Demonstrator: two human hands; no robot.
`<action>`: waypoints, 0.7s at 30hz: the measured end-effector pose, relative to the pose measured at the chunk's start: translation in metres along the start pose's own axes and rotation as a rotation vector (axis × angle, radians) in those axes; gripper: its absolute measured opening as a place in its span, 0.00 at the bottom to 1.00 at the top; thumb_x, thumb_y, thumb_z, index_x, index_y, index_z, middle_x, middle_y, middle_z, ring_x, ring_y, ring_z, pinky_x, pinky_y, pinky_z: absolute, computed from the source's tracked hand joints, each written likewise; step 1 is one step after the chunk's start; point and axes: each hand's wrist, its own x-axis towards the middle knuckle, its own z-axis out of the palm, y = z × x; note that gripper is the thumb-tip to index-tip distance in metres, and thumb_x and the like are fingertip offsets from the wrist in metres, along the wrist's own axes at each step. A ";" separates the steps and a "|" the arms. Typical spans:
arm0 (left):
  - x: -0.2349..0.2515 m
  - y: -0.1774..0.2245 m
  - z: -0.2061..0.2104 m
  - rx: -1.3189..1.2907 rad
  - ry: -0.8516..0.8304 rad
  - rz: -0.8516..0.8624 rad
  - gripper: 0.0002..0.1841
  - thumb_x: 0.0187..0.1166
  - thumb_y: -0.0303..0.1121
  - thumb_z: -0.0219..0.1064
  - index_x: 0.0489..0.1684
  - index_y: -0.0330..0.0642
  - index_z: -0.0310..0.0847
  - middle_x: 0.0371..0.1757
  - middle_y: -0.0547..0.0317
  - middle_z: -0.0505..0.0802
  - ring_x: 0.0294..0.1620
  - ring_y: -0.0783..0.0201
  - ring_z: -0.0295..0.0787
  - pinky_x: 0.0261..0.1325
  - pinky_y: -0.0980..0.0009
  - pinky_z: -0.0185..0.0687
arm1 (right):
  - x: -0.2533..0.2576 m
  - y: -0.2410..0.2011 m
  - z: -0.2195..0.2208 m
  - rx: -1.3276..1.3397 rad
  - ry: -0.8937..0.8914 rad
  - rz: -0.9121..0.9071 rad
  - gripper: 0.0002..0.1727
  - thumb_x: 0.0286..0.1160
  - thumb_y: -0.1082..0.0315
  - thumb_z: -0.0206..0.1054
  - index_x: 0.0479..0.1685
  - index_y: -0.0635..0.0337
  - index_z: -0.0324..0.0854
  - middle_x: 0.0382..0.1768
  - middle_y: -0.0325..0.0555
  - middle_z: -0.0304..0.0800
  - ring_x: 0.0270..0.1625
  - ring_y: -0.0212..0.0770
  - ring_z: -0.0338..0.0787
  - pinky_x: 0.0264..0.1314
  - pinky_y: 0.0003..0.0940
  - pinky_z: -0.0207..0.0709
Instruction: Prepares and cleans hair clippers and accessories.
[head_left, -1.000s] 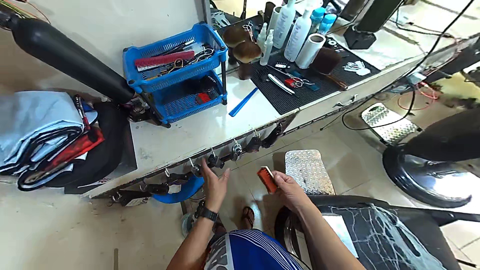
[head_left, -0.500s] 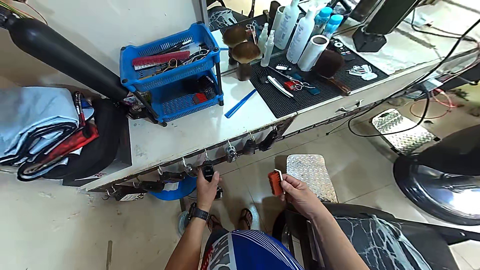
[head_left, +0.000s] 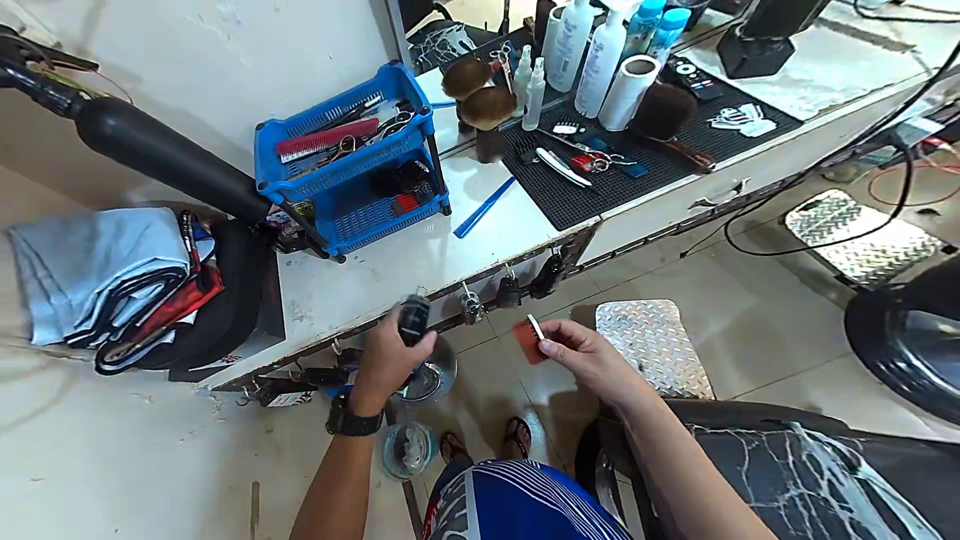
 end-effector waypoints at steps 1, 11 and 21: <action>-0.002 -0.002 0.007 0.142 0.030 0.124 0.26 0.69 0.43 0.77 0.61 0.35 0.84 0.42 0.50 0.95 0.43 0.57 0.95 0.52 0.52 0.91 | 0.005 -0.015 0.009 -0.079 0.037 -0.064 0.14 0.80 0.60 0.68 0.56 0.59 0.86 0.46 0.40 0.91 0.47 0.32 0.90 0.54 0.31 0.86; -0.021 -0.016 0.034 0.411 0.169 0.584 0.21 0.61 0.39 0.80 0.49 0.35 0.87 0.37 0.50 0.95 0.34 0.54 0.95 0.36 0.54 0.91 | -0.014 -0.022 0.041 -0.787 0.149 -0.370 0.15 0.84 0.57 0.66 0.52 0.60 0.88 0.47 0.50 0.90 0.54 0.48 0.90 0.60 0.45 0.86; -0.039 -0.024 0.039 0.284 0.150 0.665 0.22 0.59 0.40 0.80 0.47 0.32 0.88 0.38 0.48 0.96 0.37 0.54 0.96 0.42 0.56 0.92 | -0.037 -0.054 0.087 -0.734 0.202 -0.459 0.15 0.84 0.59 0.66 0.56 0.61 0.88 0.51 0.50 0.90 0.58 0.47 0.89 0.64 0.42 0.84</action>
